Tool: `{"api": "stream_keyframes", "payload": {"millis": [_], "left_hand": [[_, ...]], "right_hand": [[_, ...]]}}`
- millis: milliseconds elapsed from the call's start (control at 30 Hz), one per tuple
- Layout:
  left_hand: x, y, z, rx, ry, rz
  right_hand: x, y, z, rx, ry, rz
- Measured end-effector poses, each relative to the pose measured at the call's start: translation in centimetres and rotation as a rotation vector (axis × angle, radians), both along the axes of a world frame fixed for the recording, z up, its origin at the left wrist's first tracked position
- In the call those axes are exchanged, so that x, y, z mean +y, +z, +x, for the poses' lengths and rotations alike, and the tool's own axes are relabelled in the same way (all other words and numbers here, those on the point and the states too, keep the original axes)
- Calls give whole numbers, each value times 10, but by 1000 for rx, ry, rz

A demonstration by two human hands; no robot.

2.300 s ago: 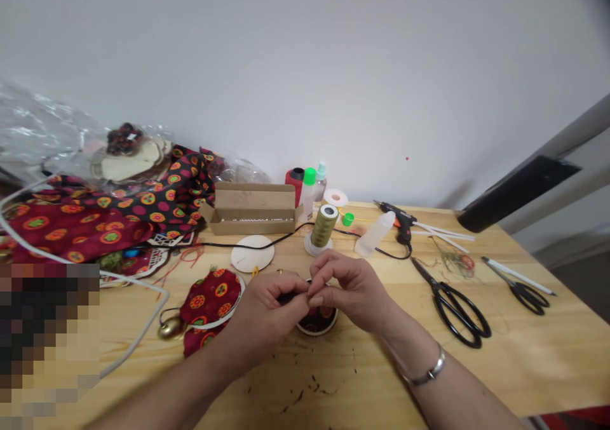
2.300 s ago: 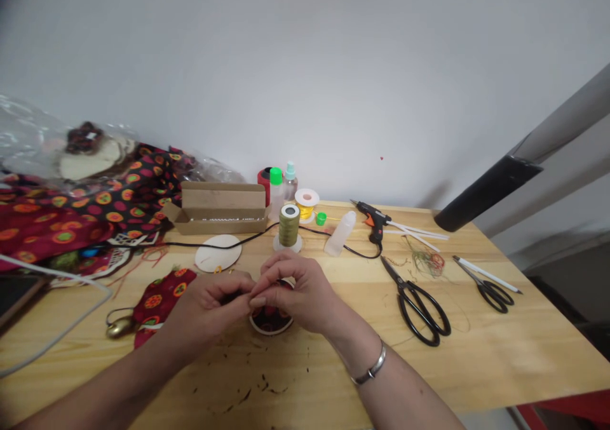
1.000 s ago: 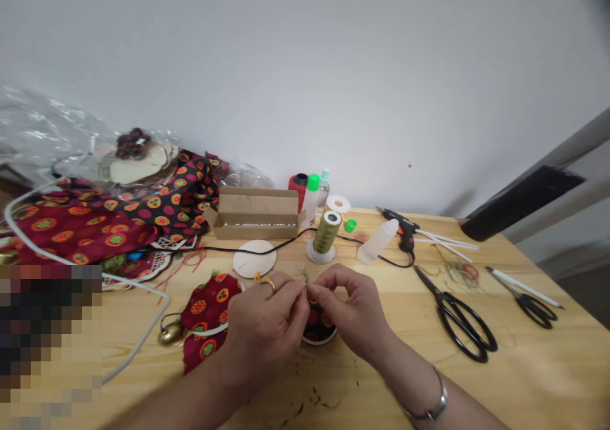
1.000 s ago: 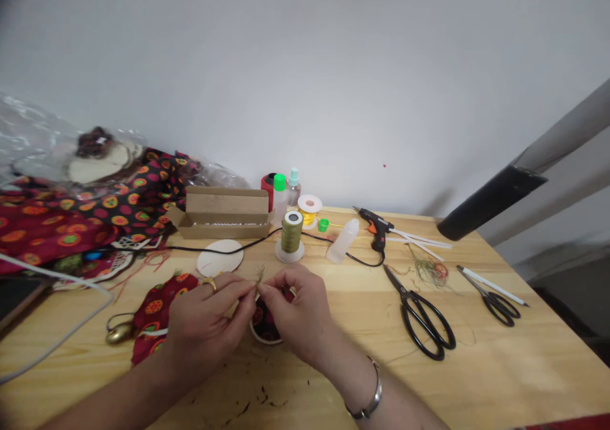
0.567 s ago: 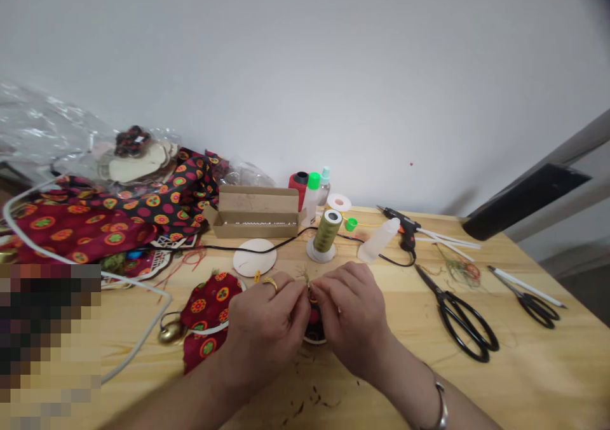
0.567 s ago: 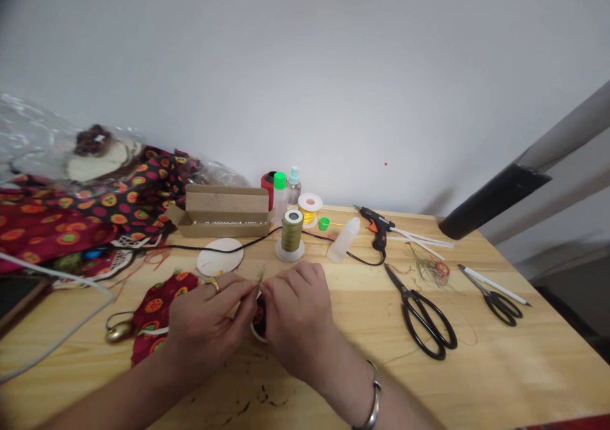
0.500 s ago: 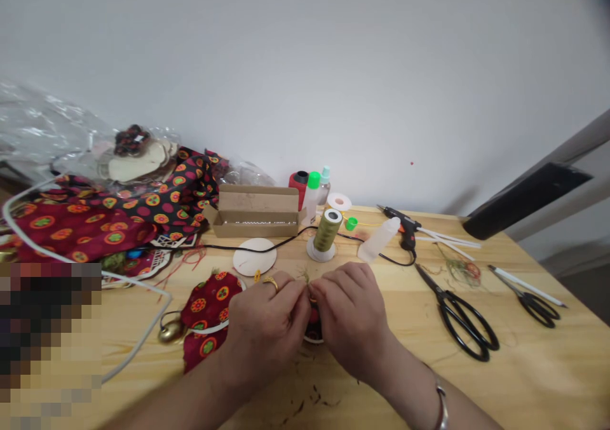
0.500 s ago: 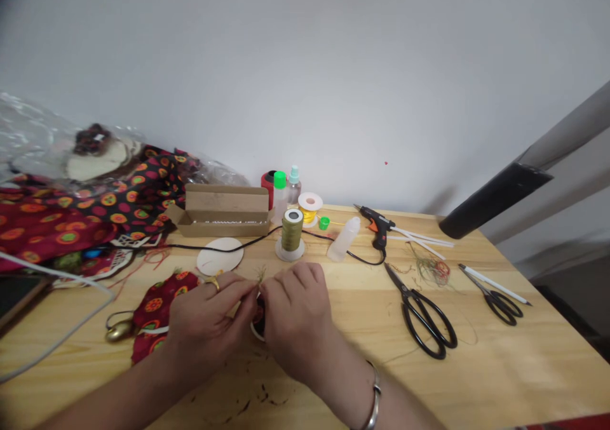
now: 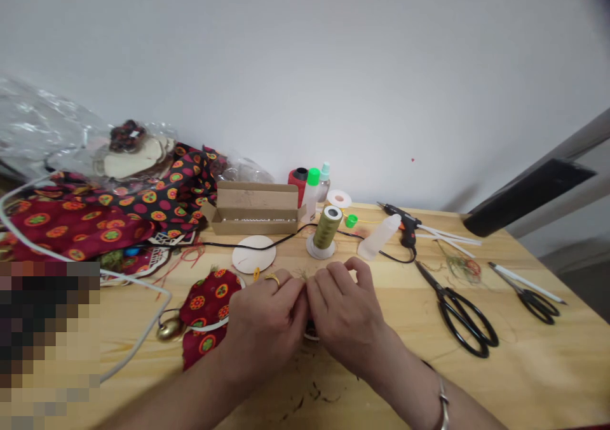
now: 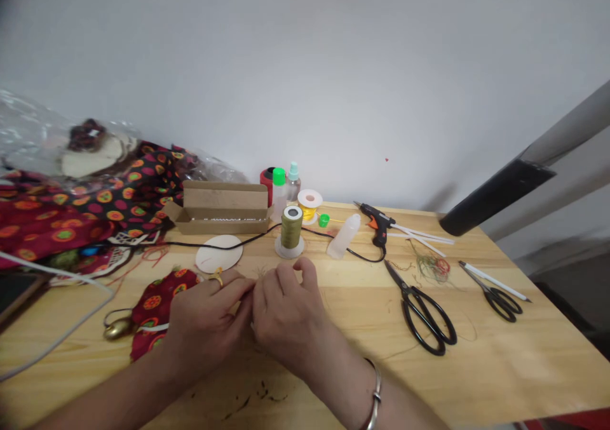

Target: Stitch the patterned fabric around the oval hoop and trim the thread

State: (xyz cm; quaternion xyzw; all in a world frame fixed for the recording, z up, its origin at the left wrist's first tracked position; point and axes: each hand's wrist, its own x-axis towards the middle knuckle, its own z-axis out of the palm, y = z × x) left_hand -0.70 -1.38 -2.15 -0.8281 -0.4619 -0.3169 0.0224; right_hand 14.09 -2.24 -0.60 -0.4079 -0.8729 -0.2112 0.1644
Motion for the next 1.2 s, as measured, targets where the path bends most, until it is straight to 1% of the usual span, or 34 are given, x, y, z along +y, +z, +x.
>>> {"api": "stream_keyframes", "payload": {"millis": [100, 167, 233, 367, 433, 533, 667, 900, 1100, 1200], "left_hand": [[1, -2, 0, 36, 7, 5], [1, -2, 0, 49, 7, -1], [3, -2, -1, 21, -7, -38], [5, 2, -3, -170, -67, -188], [7, 5, -3, -278, -104, -274], [8, 9, -3, -398, -144, -404], [9, 12, -3, -456, -139, -468], [8, 10, -4, -460, -159, -445], [8, 8, -4, -443, -159, -400], [9, 7, -4, -389, -168, -348]], "right_hand": [[3, -3, 1, 28, -3, -63], [6, -4, 4, 93, -6, -161], [9, -5, 7, 203, -8, -288], [14, -2, 13, 507, 51, -530], [15, 0, 14, 662, 94, -602], [16, 0, 14, 818, 115, -633], [16, -2, 13, 897, 105, -647], [16, -3, 13, 937, 45, -659], [15, -4, 13, 944, 46, -651], [15, -3, 13, 932, 51, -636]]}}
